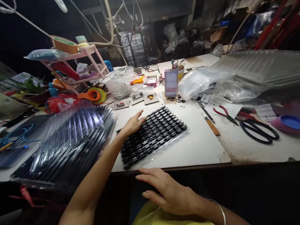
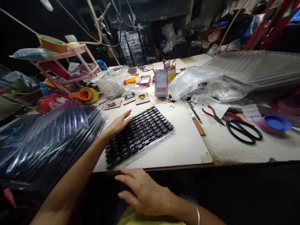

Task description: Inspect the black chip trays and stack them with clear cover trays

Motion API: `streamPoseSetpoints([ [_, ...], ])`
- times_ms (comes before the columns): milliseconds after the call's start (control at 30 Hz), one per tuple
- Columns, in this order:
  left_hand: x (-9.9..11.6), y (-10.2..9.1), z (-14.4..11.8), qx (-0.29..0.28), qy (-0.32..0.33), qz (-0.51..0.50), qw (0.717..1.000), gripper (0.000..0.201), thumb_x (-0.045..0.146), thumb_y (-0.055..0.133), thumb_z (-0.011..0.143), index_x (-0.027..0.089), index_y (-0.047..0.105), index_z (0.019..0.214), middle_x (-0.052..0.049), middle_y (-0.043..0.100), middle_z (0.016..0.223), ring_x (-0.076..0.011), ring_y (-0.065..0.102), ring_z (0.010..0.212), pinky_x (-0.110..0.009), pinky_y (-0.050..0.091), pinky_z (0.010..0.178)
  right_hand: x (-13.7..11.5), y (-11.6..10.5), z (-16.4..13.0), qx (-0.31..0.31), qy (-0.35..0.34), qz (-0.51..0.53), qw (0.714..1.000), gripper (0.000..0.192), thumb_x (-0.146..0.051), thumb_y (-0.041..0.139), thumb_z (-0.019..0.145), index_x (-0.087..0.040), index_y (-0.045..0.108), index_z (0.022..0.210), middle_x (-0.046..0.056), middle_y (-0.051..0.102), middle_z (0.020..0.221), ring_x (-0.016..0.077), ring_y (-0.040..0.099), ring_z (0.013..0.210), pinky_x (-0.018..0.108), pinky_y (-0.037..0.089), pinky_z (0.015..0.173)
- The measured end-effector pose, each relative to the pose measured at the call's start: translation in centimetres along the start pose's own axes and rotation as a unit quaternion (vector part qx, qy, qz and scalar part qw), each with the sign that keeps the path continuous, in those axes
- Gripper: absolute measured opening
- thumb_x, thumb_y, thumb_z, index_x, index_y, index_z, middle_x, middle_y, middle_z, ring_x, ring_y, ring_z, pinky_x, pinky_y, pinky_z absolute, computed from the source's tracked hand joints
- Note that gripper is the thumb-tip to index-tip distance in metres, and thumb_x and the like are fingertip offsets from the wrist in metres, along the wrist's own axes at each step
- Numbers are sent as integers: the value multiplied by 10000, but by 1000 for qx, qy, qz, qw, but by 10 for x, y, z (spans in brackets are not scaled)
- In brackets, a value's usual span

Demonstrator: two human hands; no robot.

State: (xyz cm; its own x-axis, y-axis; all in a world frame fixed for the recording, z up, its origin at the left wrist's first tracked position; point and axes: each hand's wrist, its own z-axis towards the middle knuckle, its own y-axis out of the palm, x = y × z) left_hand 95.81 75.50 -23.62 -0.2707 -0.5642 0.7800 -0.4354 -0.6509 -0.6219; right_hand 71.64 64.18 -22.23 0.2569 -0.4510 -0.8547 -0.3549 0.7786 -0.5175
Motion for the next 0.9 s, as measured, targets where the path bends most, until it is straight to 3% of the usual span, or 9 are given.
streamPoseSetpoints([
  [100,-3,-10,-45,72,41,-15,996,583,436,424,900,162,366,1411,-93,395,1456,-189,342,1345,-314,216,1114,12,-29,-20,131,32,3,991,339,-298,455,929,-249,537,1254,52,565,1282,165,504,1185,308,402,1022],
  [167,-14,-15,-86,132,38,-45,990,545,416,414,914,166,388,1397,-92,457,1413,-180,390,1315,-310,251,1102,27,-59,-34,262,98,-23,960,296,-330,452,924,-274,579,1185,40,613,1198,176,554,1114,308,446,958],
  [233,-28,-13,-126,186,-4,-77,980,518,394,428,916,164,411,1379,-105,522,1353,-186,454,1266,-316,302,1078,46,-89,-42,352,175,-88,915,332,-415,484,887,-280,596,1169,45,617,1187,207,571,1078,334,463,913],
  [300,-41,-5,-156,231,-57,-93,967,495,384,442,913,168,434,1359,-112,590,1269,-201,513,1209,-339,336,1056,64,-111,-44,379,261,-148,875,422,-486,489,849,-283,584,1207,61,600,1224,232,591,1029,360,480,830],
  [367,-50,7,-175,248,-99,-107,958,483,387,448,914,169,450,1344,-112,646,1177,-212,551,1165,-357,354,1042,77,-121,-40,360,310,-175,862,485,-520,469,829,-283,568,1240,65,598,1237,242,584,1048,362,479,767],
  [500,-56,21,-181,242,-122,-163,949,493,405,442,919,158,446,1346,-123,612,1233,-209,542,1180,-333,379,1027,83,-115,-30,360,310,-195,858,494,-534,479,786,-288,605,1196,36,637,1181,223,579,1078,333,482,742],
  [600,-59,17,-173,218,-105,-189,952,522,417,454,914,177,414,1375,-114,523,1351,-211,474,1252,-322,347,1058,76,-107,-30,410,332,-192,828,471,-537,496,754,-291,648,1126,26,689,1064,230,621,1005,352,487,805],
  [700,-63,8,-164,162,-76,-207,962,592,407,447,919,183,289,1443,-117,483,1388,-195,385,1320,-327,269,1106,70,-104,-38,436,362,-167,807,414,-517,510,756,-293,673,1064,18,723,869,238,634,987,379,460,912],
  [900,-66,-2,-156,46,-17,-215,975,725,334,486,907,245,64,1490,-61,144,1561,-162,195,1403,-308,148,1139,72,-99,-51,477,337,-126,802,327,-505,540,788,-254,706,917,12,695,753,213,664,876,347,468,945],
])
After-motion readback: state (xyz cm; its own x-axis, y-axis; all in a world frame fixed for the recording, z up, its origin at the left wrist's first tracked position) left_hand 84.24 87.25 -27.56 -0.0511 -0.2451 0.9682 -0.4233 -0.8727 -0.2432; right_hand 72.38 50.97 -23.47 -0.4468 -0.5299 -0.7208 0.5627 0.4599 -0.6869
